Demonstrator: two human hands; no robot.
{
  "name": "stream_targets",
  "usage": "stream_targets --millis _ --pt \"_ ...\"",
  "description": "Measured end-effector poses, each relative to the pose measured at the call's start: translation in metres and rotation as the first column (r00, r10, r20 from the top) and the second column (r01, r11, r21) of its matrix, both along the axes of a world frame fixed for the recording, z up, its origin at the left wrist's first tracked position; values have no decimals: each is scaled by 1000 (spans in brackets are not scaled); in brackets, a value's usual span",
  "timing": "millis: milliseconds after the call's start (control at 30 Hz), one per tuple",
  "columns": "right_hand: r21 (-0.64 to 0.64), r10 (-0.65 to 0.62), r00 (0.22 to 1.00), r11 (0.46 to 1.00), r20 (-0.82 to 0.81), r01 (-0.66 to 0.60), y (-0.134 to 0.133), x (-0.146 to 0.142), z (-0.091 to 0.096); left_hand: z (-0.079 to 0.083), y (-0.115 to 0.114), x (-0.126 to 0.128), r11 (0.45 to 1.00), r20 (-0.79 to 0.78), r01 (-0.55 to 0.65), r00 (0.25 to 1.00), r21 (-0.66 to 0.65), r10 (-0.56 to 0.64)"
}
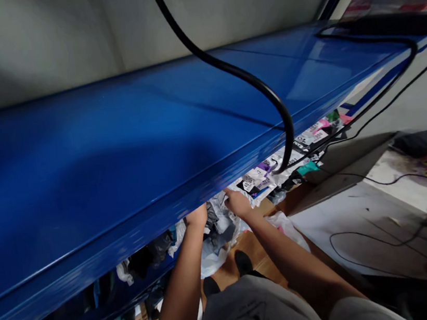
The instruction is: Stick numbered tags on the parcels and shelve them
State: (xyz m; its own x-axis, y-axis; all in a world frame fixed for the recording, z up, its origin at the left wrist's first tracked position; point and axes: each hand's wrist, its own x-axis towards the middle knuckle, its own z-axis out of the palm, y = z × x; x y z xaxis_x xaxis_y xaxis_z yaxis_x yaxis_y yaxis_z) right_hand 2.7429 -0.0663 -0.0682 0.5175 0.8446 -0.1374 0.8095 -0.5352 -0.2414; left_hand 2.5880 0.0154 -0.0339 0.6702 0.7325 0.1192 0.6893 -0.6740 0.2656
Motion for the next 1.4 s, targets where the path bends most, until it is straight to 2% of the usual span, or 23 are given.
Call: stream_targets --millis 133,333,633,933,1100,1200,1267,1333,1400 --pt "-4 -9 1000 1000 12 9 1 0 1 -5 0 0 998 51 -44 998 44 41" --pt "-18 -37 999 999 27 37 3 1 2 -8 0 1 997 50 -68 997 31 66" --pt "-8 -26 999 1000 32 26 1 0 2 -3 -1 0 999 54 -29 998 14 28" --pt "13 -29 999 1000 26 29 -1 0 0 3 -4 0 999 43 -39 998 30 37" --pt "68 -33 999 997 4 32 0 1 -3 6 -4 1 998 21 -49 999 32 49" --pt "202 10 991 979 -131 17 -1 7 -5 11 -6 1 999 15 -42 999 18 42" --pt "343 128 921 939 -368 7 -5 13 -5 15 -9 0 1000 17 -22 1000 5 22" --pt "458 242 734 883 -634 105 -13 19 -3 18 -11 -2 1000 22 20 1000 -6 -20" --pt "490 286 537 824 -793 285 -25 25 1 20 -13 -4 997 35 75 997 -19 -75"
